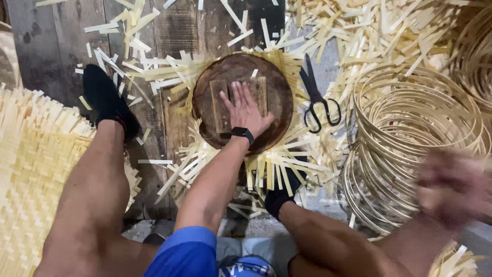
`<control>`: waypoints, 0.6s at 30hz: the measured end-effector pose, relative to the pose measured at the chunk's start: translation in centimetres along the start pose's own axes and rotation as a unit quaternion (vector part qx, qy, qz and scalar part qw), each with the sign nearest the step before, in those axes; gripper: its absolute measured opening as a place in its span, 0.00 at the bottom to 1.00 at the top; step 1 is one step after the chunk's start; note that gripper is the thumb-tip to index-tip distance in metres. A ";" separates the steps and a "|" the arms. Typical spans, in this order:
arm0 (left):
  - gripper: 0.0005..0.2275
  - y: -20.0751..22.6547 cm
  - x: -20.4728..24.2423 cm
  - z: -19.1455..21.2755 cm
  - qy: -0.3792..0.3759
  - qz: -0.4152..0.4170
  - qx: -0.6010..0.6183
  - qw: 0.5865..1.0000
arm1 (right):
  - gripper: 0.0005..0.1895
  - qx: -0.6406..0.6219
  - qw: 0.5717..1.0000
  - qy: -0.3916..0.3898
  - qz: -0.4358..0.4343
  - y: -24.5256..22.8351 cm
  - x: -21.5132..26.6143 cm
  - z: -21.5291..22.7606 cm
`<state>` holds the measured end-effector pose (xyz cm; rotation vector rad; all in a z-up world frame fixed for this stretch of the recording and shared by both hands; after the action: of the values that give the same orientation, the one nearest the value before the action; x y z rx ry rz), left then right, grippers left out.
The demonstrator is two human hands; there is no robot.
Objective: The person weaves a bamboo tray by placing a circular frame onto a pre-woven square mat and using shears to trim the excess bamboo strips around the edge.
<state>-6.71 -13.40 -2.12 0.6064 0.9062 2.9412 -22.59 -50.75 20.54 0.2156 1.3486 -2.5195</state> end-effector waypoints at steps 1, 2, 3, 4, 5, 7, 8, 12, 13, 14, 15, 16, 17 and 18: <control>0.56 0.3 -0.1 0.0 0.000 -0.012 -0.003 1.000 | 0.11 -0.215 0.956 0.176 -0.096 1.4 2.8 5.0; 0.56 0.4 -0.3 0.0 0.001 -0.017 -0.004 1.000 | 0.07 -0.322 0.901 0.255 -0.142 3.0 4.7 6.2; 0.56 0.2 -0.5 -0.8 -0.033 -0.004 -0.016 0.999 | 0.09 -0.419 0.825 0.342 -0.166 4.3 6.3 7.3; 0.56 -0.2 -0.6 -1.6 -0.066 0.010 -0.028 0.997 | 0.08 -0.425 0.831 0.314 -0.171 4.4 5.8 6.1; 0.56 -0.9 -0.9 -1.3 -0.059 0.013 -0.028 0.998 | 0.06 -0.435 0.837 0.281 -0.176 4.5 4.4 4.2; 0.51 -0.3 0.0 -3.0 -0.125 -0.152 -0.164 0.967 | 0.04 -0.454 0.844 0.215 -0.186 3.8 1.4 -0.7; 0.51 -1.7 0.4 -2.9 -0.122 -0.147 -0.166 0.967 | 0.03 -0.450 0.852 0.185 -0.193 3.6 -0.4 -2.7; 0.37 -2.4 3.9 -2.9 -0.182 -0.229 -0.080 0.953 | 0.04 -0.351 0.903 0.093 -0.232 3.3 -6.2 -8.8; 0.34 -2.8 4.5 -3.0 -0.212 -0.213 -0.085 0.950 | 0.02 -0.365 0.893 0.091 -0.249 3.9 -7.1 -10.5; 0.34 -2.6 4.6 -2.7 -0.216 -0.214 -0.086 0.949 | 0.03 -0.379 0.882 0.089 -0.265 4.8 -8.1 -12.2; 0.32 -2.2 4.7 -2.2 -0.196 -0.223 -0.083 0.951 | 0.02 -0.337 0.897 0.060 -0.281 6.0 -9.6 -13.8; 0.31 -1.9 4.8 -1.8 -0.176 -0.232 -0.080 0.953 | 0.04 -0.293 0.909 0.031 -0.296 7.2 -11.0 -15.2; 0.31 -1.9 4.9 -1.8 -0.178 -0.229 -0.079 0.954 | 0.04 -0.186 0.928 0.001 -0.324 8.4 -11.7 -16.0; 0.30 -1.9 4.7 -1.7 -0.170 -0.231 -0.065 0.956 | 0.06 -0.076 0.934 -0.030 -0.347 9.6 -12.4 -17.0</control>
<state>-11.91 -12.16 -2.78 0.7441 0.6959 2.3629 -7.79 -39.54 6.73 -0.4493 1.8292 -2.8927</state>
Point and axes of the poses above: each hand's wrist, its own x-axis away from the middle knuckle, its own z-axis out of the back of the hand, y = z × x, the point moved 10 cm from there along -x, towards the middle knuckle, and after that the axes turned 14 degrees about x, right-handed, at the moved point
